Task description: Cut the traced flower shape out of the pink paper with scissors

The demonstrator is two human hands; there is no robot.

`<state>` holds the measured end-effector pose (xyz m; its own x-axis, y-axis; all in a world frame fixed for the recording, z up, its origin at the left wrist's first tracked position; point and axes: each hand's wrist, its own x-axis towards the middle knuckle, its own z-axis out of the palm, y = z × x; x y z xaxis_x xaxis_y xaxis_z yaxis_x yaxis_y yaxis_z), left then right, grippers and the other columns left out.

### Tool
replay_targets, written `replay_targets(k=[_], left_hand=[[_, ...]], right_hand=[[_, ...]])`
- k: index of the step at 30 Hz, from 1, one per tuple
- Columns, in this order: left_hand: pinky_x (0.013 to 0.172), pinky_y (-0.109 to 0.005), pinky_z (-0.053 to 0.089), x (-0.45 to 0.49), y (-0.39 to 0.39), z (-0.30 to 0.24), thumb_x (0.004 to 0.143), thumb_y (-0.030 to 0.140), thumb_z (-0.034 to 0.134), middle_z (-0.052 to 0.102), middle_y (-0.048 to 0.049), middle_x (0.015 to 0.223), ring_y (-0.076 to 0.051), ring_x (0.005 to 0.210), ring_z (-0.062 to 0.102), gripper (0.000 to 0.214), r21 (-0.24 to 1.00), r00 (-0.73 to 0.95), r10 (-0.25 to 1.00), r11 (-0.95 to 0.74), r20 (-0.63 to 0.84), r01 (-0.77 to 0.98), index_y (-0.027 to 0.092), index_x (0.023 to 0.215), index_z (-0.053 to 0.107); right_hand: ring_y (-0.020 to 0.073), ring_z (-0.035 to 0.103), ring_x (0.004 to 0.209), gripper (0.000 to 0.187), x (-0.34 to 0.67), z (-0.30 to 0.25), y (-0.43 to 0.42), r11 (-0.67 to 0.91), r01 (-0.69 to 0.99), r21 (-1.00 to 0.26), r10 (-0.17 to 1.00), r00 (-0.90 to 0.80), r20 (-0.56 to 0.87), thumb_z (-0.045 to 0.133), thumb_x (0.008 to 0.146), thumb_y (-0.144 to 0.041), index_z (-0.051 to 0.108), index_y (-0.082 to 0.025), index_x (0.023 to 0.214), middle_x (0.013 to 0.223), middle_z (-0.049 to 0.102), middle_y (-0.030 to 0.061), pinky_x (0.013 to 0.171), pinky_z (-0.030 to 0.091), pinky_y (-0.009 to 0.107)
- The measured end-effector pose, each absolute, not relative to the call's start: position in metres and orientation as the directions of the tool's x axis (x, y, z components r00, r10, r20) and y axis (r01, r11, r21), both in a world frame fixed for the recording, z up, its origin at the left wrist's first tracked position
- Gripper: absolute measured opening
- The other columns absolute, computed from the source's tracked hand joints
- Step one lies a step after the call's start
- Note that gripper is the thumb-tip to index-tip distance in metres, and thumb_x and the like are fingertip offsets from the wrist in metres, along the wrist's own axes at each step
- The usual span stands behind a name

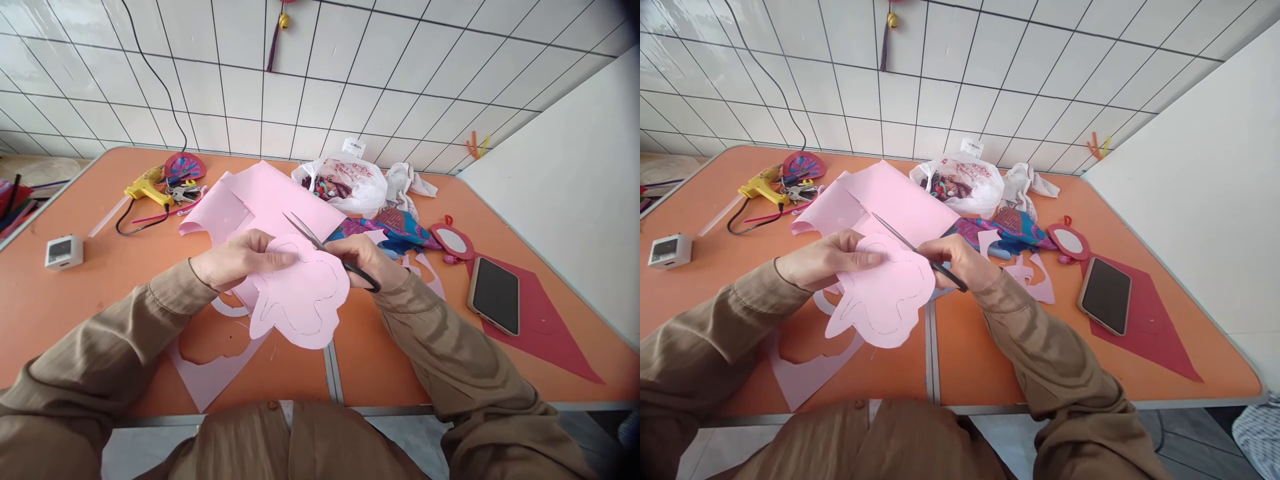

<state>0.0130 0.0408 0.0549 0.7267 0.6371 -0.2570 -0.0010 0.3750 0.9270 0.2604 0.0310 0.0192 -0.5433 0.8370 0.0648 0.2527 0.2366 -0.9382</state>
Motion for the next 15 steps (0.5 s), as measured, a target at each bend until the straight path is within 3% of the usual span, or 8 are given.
replay_targets(k=[6, 11, 15], left_hand=[[0.053, -0.024, 0.053, 0.014, 0.040, 0.056, 0.074, 0.042, 0.085, 0.077, -0.0092, 0.067, -0.017, 0.057, 0.068, 0.028, 0.918, 0.727, 0.631, 0.398, -0.271, -0.002, 0.015, 0.066, 0.080], [0.044, -0.023, 0.046, 0.014, 0.040, 0.058, 0.073, 0.045, 0.084, 0.071, -0.0082, 0.057, -0.014, 0.046, 0.060, 0.034, 0.920, 0.723, 0.631, 0.390, -0.281, 0.018, 0.015, 0.058, 0.078], [0.046, -0.025, 0.048, 0.014, 0.041, 0.057, 0.072, 0.046, 0.083, 0.074, -0.0104, 0.064, -0.018, 0.053, 0.065, 0.033, 0.930, 0.711, 0.643, 0.364, -0.285, 0.044, 0.015, 0.061, 0.079]], right_hand=[[0.0111, 0.051, 0.056, 0.012, 0.259, 0.027, 0.029, 0.248, 0.249, -0.936, 0.821, -0.567, 0.067, 0.073, 0.068, -0.024, 0.070, -0.014, 0.073, 0.060, 0.055, -0.0016, 0.051, 0.043, 0.024], [0.0110, 0.050, 0.055, 0.014, 0.259, 0.030, 0.028, 0.276, 0.290, -0.916, 0.823, -0.563, 0.070, 0.073, 0.071, -0.027, 0.070, -0.013, 0.073, 0.060, 0.055, -0.0015, 0.052, 0.044, 0.024], [0.0129, 0.053, 0.055, 0.019, 0.256, 0.032, 0.028, 0.259, 0.291, -0.921, 0.841, -0.537, 0.067, 0.078, 0.069, -0.032, 0.068, -0.015, 0.069, 0.059, 0.057, -0.0009, 0.051, 0.044, 0.026]])
